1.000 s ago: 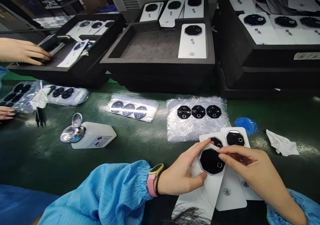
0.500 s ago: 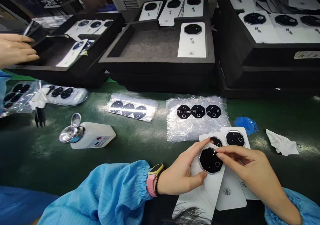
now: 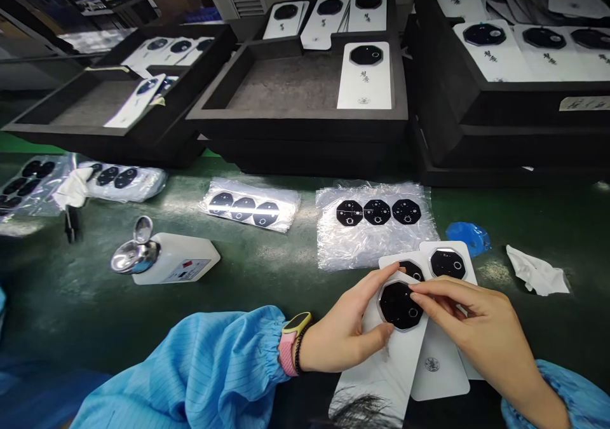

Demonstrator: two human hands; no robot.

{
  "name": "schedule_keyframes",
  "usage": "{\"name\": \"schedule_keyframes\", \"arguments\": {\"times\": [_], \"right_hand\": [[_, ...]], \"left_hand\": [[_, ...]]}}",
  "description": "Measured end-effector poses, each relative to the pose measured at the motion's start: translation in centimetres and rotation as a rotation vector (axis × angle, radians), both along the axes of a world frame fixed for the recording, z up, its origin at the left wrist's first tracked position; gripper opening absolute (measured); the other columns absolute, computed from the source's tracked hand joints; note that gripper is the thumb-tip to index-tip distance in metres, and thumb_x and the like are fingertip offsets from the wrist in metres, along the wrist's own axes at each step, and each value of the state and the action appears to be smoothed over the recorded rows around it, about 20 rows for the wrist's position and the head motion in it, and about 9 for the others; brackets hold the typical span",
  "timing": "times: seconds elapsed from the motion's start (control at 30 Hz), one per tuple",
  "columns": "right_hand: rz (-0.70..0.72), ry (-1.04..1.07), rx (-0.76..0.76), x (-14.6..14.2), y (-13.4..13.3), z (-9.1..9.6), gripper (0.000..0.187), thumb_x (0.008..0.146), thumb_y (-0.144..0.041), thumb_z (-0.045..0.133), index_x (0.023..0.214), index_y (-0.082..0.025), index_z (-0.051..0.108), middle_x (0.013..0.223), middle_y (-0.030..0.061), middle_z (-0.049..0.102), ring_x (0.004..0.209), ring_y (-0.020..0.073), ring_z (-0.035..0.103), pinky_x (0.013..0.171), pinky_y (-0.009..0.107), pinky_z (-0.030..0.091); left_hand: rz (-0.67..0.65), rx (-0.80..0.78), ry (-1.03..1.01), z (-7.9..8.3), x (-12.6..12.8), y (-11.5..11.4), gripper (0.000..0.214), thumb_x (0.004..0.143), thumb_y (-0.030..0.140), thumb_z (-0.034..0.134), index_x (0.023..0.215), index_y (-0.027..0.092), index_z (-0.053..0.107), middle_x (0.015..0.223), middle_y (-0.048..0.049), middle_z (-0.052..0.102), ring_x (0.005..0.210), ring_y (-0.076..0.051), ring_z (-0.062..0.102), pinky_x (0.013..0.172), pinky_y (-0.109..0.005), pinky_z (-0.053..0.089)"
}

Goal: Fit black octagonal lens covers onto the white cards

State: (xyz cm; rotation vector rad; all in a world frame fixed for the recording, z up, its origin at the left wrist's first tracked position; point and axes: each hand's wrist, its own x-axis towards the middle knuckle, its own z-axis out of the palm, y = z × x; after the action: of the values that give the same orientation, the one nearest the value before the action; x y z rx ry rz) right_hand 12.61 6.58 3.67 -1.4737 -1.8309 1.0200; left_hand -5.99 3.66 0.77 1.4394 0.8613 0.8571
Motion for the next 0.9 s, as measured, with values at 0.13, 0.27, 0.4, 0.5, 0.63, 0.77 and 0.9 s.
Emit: {"name": "schedule_keyframes", "arguments": {"times": [0.13, 0.27, 0.4, 0.5, 0.63, 0.77, 0.9], "right_hand": [[0.022, 0.036, 0.028, 0.0, 0.0, 0.1, 0.015, 0.077, -0.033, 0.062, 0.067, -0.028, 0.072, 0.068, 0.001, 0.069, 0.055, 0.0152, 0.06, 0.04, 0.023, 0.045], [0.048, 0.031, 0.093, 0.0, 0.1, -0.1, 0.015, 0.078, -0.03, 0.062, 0.068, -0.026, 0.072, 0.068, 0.0015, 0.068, 0.058, 0.0143, 0.06, 0.04, 0.021, 0.044], [0.079, 0.014, 0.202, -0.1, 0.2, -0.4, 0.018, 0.082, -0.031, 0.059, 0.071, -0.025, 0.072, 0.065, 0.0011, 0.066, 0.051, 0.0124, 0.056, 0.038, 0.02, 0.044], [0.111, -0.011, 0.259, 0.0, 0.0, -0.4, 0.018, 0.084, -0.027, 0.056, 0.074, -0.025, 0.071, 0.069, 0.0008, 0.066, 0.049, 0.0111, 0.056, 0.039, 0.02, 0.045], [0.147, -0.029, 0.337, 0.0, -0.3, -0.3, 0.022, 0.086, -0.02, 0.05, 0.078, -0.025, 0.07, 0.073, 0.0012, 0.065, 0.056, 0.0129, 0.061, 0.042, 0.021, 0.048], [0.174, -0.066, 0.484, -0.2, -0.4, -0.6, 0.023, 0.085, -0.011, 0.048, 0.084, -0.024, 0.067, 0.073, 0.0008, 0.064, 0.061, 0.0144, 0.063, 0.05, 0.023, 0.052], [0.196, -0.117, 0.598, -0.3, -0.4, -1.0, 0.023, 0.083, -0.006, 0.048, 0.087, -0.021, 0.065, 0.075, 0.0015, 0.063, 0.064, 0.014, 0.062, 0.054, 0.023, 0.052]], "left_hand": [[0.0, 0.004, -0.006, 0.1, 0.1, -0.1, 0.068, 0.08, 0.007, 0.054, 0.141, 0.023, 0.028, 0.143, -0.0061, 0.039, 0.132, -0.022, 0.036, 0.111, -0.037, 0.03], [0.016, 0.005, -0.002, 0.1, 0.1, -0.2, 0.067, 0.08, 0.006, 0.054, 0.141, 0.023, 0.03, 0.142, -0.0067, 0.04, 0.13, -0.023, 0.039, 0.11, -0.038, 0.031], [0.022, 0.021, -0.019, 0.1, 0.1, -0.1, 0.067, 0.081, 0.006, 0.054, 0.141, 0.024, 0.03, 0.141, -0.0058, 0.042, 0.128, -0.022, 0.041, 0.109, -0.036, 0.033], [0.038, 0.029, -0.04, -0.1, 0.1, -0.1, 0.067, 0.082, 0.006, 0.055, 0.141, 0.027, 0.03, 0.141, -0.004, 0.041, 0.129, -0.021, 0.04, 0.109, -0.034, 0.032], [0.046, 0.029, -0.053, -0.1, 0.2, -0.2, 0.067, 0.081, 0.006, 0.055, 0.14, 0.027, 0.031, 0.142, -0.0036, 0.041, 0.13, -0.021, 0.039, 0.11, -0.035, 0.031], [0.049, 0.021, -0.051, 0.0, 0.3, -0.2, 0.067, 0.081, 0.006, 0.054, 0.141, 0.024, 0.031, 0.142, -0.0059, 0.041, 0.13, -0.024, 0.04, 0.11, -0.039, 0.031], [0.061, 0.018, -0.056, 0.0, 0.3, -0.2, 0.066, 0.081, 0.008, 0.055, 0.141, 0.023, 0.031, 0.141, -0.0067, 0.042, 0.129, -0.026, 0.04, 0.11, -0.041, 0.031]]}}
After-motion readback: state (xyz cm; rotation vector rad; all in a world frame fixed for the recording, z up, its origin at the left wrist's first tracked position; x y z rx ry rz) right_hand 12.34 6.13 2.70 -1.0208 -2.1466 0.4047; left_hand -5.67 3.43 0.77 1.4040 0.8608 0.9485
